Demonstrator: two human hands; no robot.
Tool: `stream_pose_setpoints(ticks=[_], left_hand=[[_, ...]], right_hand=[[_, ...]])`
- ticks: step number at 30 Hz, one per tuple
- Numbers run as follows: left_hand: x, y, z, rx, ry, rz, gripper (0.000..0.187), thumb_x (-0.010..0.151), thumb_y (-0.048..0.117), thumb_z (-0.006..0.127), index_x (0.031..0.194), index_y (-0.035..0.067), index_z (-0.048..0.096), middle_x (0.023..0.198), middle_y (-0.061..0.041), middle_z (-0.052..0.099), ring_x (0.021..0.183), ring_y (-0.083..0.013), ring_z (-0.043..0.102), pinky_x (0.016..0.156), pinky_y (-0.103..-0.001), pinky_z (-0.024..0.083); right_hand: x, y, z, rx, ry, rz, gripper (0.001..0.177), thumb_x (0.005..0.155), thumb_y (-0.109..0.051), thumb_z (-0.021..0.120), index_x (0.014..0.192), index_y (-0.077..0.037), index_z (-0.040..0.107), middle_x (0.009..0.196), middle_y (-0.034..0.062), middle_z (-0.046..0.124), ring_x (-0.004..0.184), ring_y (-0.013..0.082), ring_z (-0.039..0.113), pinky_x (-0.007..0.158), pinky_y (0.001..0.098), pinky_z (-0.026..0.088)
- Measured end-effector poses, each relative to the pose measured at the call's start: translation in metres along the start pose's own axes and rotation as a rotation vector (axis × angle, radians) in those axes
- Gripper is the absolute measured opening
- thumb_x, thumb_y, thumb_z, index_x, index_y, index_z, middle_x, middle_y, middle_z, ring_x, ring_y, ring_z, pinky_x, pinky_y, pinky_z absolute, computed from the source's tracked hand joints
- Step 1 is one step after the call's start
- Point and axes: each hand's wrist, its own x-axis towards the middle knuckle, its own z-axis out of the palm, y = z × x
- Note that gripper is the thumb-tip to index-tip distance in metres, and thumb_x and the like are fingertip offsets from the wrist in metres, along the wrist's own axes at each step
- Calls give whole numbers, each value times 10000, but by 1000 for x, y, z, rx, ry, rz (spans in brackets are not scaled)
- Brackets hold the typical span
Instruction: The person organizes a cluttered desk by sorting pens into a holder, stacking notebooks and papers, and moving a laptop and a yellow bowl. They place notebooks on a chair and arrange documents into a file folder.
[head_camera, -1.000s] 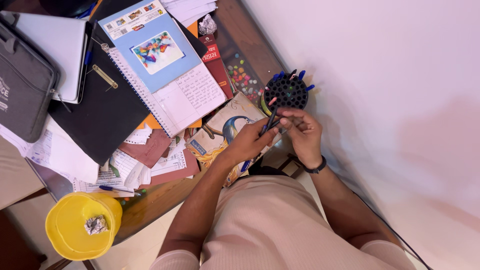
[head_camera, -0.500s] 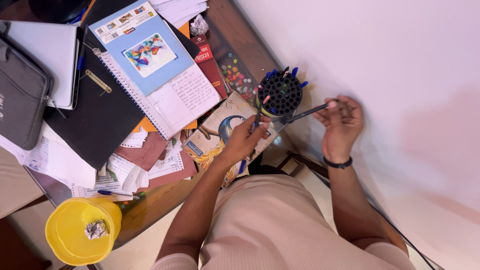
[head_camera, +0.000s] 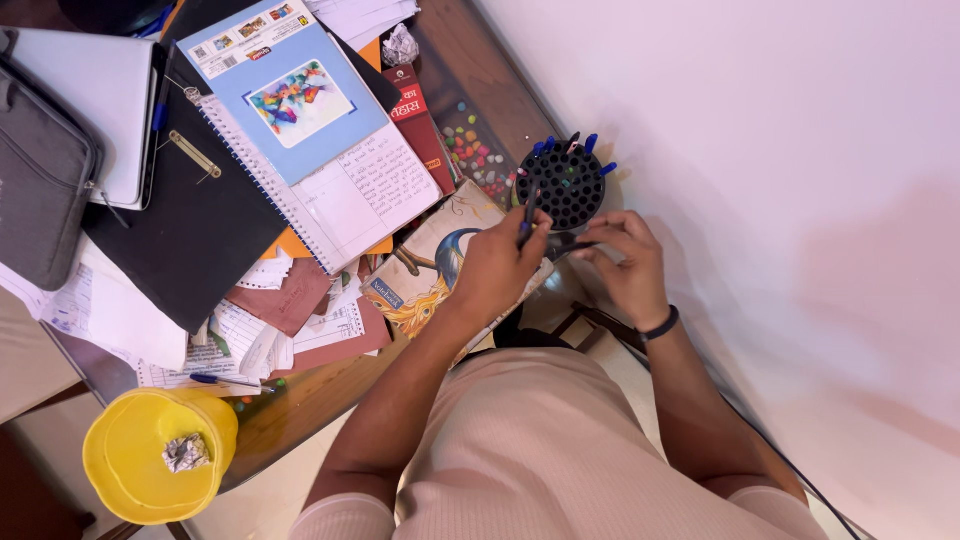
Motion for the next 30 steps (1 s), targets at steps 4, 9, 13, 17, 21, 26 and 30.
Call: stream_pose_setpoints(ticks=[4,9,13,17,21,26,30], left_hand=[[2,16,9,300,-25,120,226,1028,279,604,1097,70,653,736,-177,708,661,-407,684,602,-507,529],[5,22,6,200,114,186,293,1028,274,584,1196,37,622,722,-189,689,637,-415,672,562,-510,516],[5,17,-10,30,116,18,281,1049,304,565,1151,50,629,627,-138,662,564,-309,703,516,-423,503],[3,13,-14,-15,91,-30,287,1047,303,555,1143,42,627,598,-113,655,537,-270,703,503,-387,486],[-1,8,-14,-33,70,-61,284,1042,307,566,1108,39,629,611,-106,664,541,-271,707,498,-394,487],[-2,-1,-15,-19,44,-80,290,1044,311,557,1126,42,625,604,-112,664,539,-279,699,506,-400,481],[-1,-6,-14,-45,27,-65,293,1047,317,552,1121,42,620,618,-103,676,542,-263,707,510,-395,488]], right_hand=[[-5,-8,11,-108,-93,-126,294,716,58,743,1006,18,721,1076,155,683,973,367,670,866,387,524],[-14,2,26,470,20,313,221,953,9,630,1172,-17,616,1099,150,735,1041,252,726,929,343,570],[2,25,26,757,154,278,175,1105,-30,567,1195,-55,420,1264,222,718,1250,234,680,1091,330,515],[12,34,36,580,169,204,206,1097,-54,601,1146,-69,401,1241,228,711,1272,235,671,1049,293,491],[14,37,47,542,130,222,210,1098,-91,605,1122,-72,397,1214,213,740,1217,203,693,1023,265,492],[13,40,54,484,95,256,234,1070,-123,644,1106,-64,421,1197,193,760,1119,170,706,966,249,504],[17,32,57,429,81,200,336,1007,-142,736,1167,-47,456,1231,159,734,1182,170,697,999,279,534]])
